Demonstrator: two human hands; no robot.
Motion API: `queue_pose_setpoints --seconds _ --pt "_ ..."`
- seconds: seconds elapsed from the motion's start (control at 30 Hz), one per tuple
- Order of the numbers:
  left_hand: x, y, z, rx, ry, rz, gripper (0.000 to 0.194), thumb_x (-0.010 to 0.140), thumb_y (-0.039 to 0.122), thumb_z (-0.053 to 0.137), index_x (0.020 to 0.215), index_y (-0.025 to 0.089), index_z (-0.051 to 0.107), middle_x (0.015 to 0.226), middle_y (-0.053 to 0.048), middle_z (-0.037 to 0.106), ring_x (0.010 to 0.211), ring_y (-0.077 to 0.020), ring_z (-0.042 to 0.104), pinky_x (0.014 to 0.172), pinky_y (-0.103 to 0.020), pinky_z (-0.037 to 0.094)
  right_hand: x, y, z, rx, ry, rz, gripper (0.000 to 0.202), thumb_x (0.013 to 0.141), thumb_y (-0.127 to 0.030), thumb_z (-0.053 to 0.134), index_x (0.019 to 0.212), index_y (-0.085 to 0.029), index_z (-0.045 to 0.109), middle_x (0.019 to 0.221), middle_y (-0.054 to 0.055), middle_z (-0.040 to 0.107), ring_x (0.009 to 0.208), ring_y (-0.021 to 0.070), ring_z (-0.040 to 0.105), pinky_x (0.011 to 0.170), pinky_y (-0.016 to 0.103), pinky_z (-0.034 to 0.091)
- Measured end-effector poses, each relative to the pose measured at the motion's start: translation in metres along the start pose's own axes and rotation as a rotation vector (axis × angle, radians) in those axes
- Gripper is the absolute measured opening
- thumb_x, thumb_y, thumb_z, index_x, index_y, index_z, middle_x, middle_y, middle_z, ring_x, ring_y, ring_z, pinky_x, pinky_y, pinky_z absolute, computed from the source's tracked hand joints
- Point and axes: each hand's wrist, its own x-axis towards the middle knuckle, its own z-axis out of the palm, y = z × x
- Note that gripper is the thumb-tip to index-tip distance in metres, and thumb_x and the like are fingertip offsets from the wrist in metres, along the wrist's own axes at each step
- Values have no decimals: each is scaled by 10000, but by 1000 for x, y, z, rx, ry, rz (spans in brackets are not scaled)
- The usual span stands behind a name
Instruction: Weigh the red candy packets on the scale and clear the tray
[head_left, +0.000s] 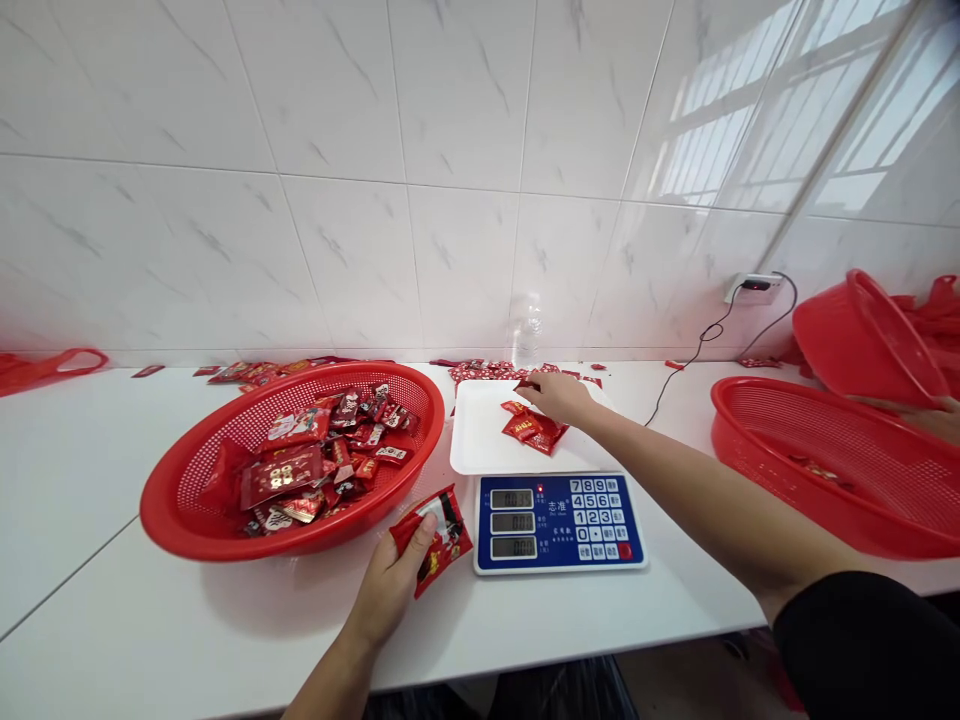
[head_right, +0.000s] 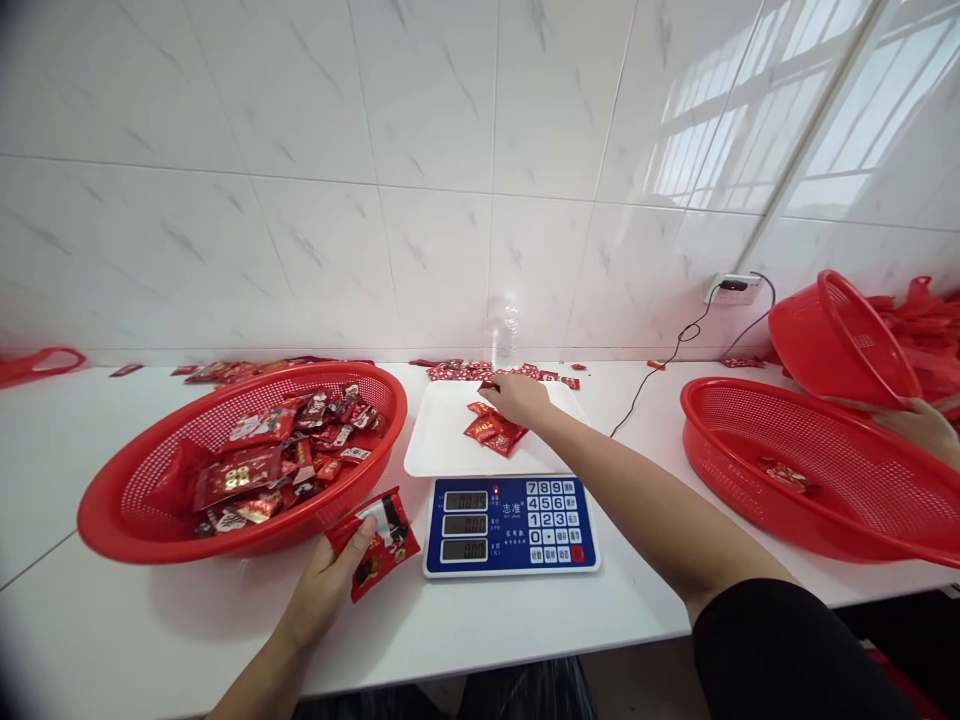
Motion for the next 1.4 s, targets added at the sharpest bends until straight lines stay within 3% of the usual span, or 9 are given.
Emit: queue_pose_setpoints --seconds 0.2,0.33,0.53,0.8,1.03,1.13,1.2,1.33,1.4 --pt "-1 5 3 25 43 -4 543 737 587 651 1006 118 694 1001 -119 734 929 -292 685 852 -358 542 7 -22 17 -119 -64 -54 392 807 -552 560 938 -200 670 1029 110 690 945 277 631 739 337 456" --pt "-2 10 6 49 68 -2 553 723 609 649 986 124 700 981 -119 739 923 -297 687 857 -368 540 11 -24 19 -128 -69 -90 292 776 -441 616 913 -192 679 996 109 703 932 271 637 725 319 451" --pt "2 4 1 84 49 2 539 735 607 644 969 125 704 986 -121 737 941 -296 681 855 -362 539 6 -7 3 -47 30 -63 225 813 -269 521 977 -212 664 963 71 712 884 229 639 647 269 415" --pt "5 -7 -2 73 26 14 499 796 555 618 1047 128 680 1042 -109 723 970 -278 669 858 -340 535 -32 17 -5 113 30 -122 202 831 -321 560 997 -277 665 1030 -3 700 883 176 637 681 249 441" --pt "12 -15 -4 112 75 56 553 752 583 648 1057 123 675 1078 -127 709 1013 -313 650 893 -381 521 -40 23 3 169 -2 -180 400 854 -427 568 1202 -233 599 1217 77 616 1098 209 571 911 326 450" --pt "14 -16 -3 110 94 80 577 748 578 656 1105 124 654 1127 -131 691 1088 -317 617 940 -387 497 -40 19 1 158 -19 -225 653 807 -528 613 1375 -253 449 1396 98 476 1286 259 424 1026 416 381" --pt "15 -16 -3 130 106 80 583 735 592 660 1086 126 661 1101 -129 701 1076 -318 623 934 -387 502 -44 17 -3 143 11 -259 699 816 -555 595 1418 -270 383 1470 100 380 1355 281 324 1060 478 333" --pt "17 -19 -2 150 167 85 620 709 643 646 1065 137 674 1059 -114 716 1042 -321 639 900 -388 522 -68 27 -22 131 112 -358 302 920 -329 480 1179 -252 616 1265 76 548 1220 229 454 1014 420 375" --pt "17 -21 -2 144 167 72 606 724 641 633 1081 153 672 1060 -103 718 1035 -315 644 890 -381 529 -88 40 -35 87 99 -390 310 876 -134 430 985 -242 699 1057 52 613 1052 192 533 929 361 424"
